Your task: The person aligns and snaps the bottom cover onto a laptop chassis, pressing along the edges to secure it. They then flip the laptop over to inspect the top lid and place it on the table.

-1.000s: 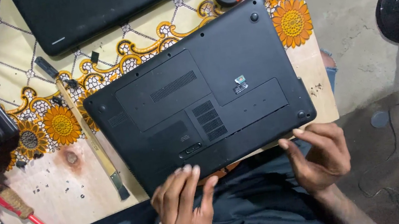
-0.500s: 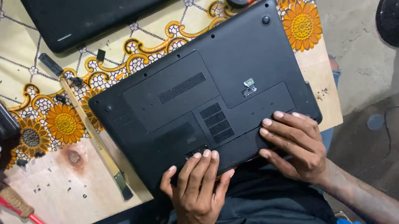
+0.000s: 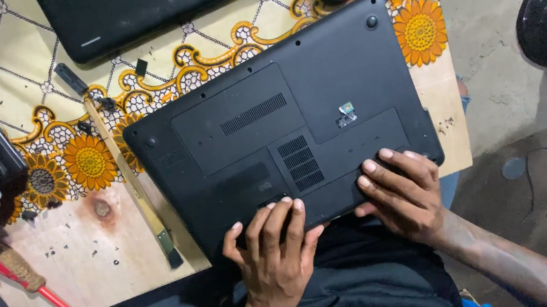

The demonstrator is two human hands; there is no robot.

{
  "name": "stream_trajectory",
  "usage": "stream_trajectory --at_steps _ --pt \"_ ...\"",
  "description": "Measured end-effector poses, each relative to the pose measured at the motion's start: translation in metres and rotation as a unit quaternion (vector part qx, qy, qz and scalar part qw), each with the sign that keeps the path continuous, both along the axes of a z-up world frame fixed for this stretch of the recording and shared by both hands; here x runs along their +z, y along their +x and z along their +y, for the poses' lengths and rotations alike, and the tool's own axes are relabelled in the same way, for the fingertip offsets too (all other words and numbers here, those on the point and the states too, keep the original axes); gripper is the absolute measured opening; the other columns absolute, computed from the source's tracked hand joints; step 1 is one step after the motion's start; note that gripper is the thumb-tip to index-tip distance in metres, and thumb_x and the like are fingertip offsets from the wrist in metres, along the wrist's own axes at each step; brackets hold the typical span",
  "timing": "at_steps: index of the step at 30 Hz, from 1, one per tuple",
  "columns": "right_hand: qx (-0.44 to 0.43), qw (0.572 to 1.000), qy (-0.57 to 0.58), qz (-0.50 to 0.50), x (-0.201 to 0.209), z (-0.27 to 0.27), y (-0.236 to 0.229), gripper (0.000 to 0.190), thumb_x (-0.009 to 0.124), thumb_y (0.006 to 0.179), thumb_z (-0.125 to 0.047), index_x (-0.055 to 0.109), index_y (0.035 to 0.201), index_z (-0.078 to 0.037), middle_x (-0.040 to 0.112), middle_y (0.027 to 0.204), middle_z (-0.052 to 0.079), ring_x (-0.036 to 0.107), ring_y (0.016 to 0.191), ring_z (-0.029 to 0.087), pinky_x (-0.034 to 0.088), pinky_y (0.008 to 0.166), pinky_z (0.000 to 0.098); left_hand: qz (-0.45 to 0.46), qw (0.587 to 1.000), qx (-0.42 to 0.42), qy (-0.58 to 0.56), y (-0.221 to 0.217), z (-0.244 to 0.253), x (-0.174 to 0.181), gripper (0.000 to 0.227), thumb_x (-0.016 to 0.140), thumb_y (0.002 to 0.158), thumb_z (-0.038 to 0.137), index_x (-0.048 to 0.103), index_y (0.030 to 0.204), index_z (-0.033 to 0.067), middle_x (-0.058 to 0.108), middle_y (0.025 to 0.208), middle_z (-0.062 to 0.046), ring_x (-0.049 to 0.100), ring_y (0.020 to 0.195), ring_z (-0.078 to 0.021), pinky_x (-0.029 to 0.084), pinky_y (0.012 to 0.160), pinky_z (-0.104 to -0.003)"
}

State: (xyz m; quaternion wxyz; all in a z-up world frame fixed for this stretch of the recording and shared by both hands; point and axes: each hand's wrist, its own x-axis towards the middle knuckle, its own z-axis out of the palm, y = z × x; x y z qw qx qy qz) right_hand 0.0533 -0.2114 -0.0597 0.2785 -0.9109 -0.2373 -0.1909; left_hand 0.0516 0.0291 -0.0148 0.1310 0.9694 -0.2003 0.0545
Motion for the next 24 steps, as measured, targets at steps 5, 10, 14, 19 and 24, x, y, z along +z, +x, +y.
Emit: stream_trajectory --at_steps 5,10,14,19,24 --pt "0.000 1.000 -0.004 -0.022 0.003 -0.001 0.002 0.037 0.068 0.093 -0.034 0.065 0.120 -0.008 0.062 0.126 0.014 0.057 0.121 0.033 0.039 0.106 0.0434 0.000 1.000 0.004 -0.016 0.004 -0.001 0.005 0.041 0.073 0.087 0.042 0.063 0.120 0.0187 0.059 0.120 0.003 0.057 0.109 -0.0179 0.027 0.096 -0.045" --pt "0.076 0.993 -0.067 0.062 0.031 -0.017 0.013 0.043 0.071 0.092 -0.029 0.059 0.128 -0.010 0.060 0.132 0.013 0.057 0.122 0.031 0.044 0.101 0.0410 0.047 0.999 -0.012 0.000 0.000 0.006 0.004 0.067 0.084 0.076 0.042 0.056 0.133 0.0205 0.056 0.125 0.004 0.054 0.113 -0.0176 0.030 0.094 -0.044" --pt "0.081 0.993 -0.054 0.065 0.039 -0.027 0.018 0.039 0.066 0.094 -0.026 0.059 0.128 -0.009 0.059 0.134 0.014 0.057 0.124 0.033 0.039 0.109 0.0457 0.049 0.998 -0.027 -0.023 0.001 0.010 0.003 0.064 0.083 0.079 0.033 0.055 0.136 0.0189 0.054 0.127 0.003 0.051 0.114 -0.0189 0.033 0.091 -0.044" --pt "0.122 0.990 0.018 0.070 0.041 -0.026 0.023 0.031 0.065 0.092 -0.017 0.063 0.118 0.000 0.062 0.126 0.019 0.061 0.113 0.034 0.046 0.105 0.0485 0.033 0.996 -0.025 -0.079 0.006 0.009 0.007 0.049 0.078 0.081 0.033 0.064 0.125 0.0173 0.057 0.116 0.002 0.053 0.104 -0.0193 0.031 0.084 -0.040" --pt "0.105 0.992 0.048 0.053 0.044 -0.019 0.028 0.028 0.075 0.083 -0.019 0.069 0.106 -0.004 0.067 0.115 0.016 0.065 0.106 0.034 0.049 0.098 0.0453 0.040 0.991 -0.050 -0.121 0.009 0.012 0.004 0.054 0.080 0.078 0.033 0.064 0.126 0.0135 0.059 0.114 -0.003 0.056 0.102 -0.0229 0.032 0.083 -0.043"
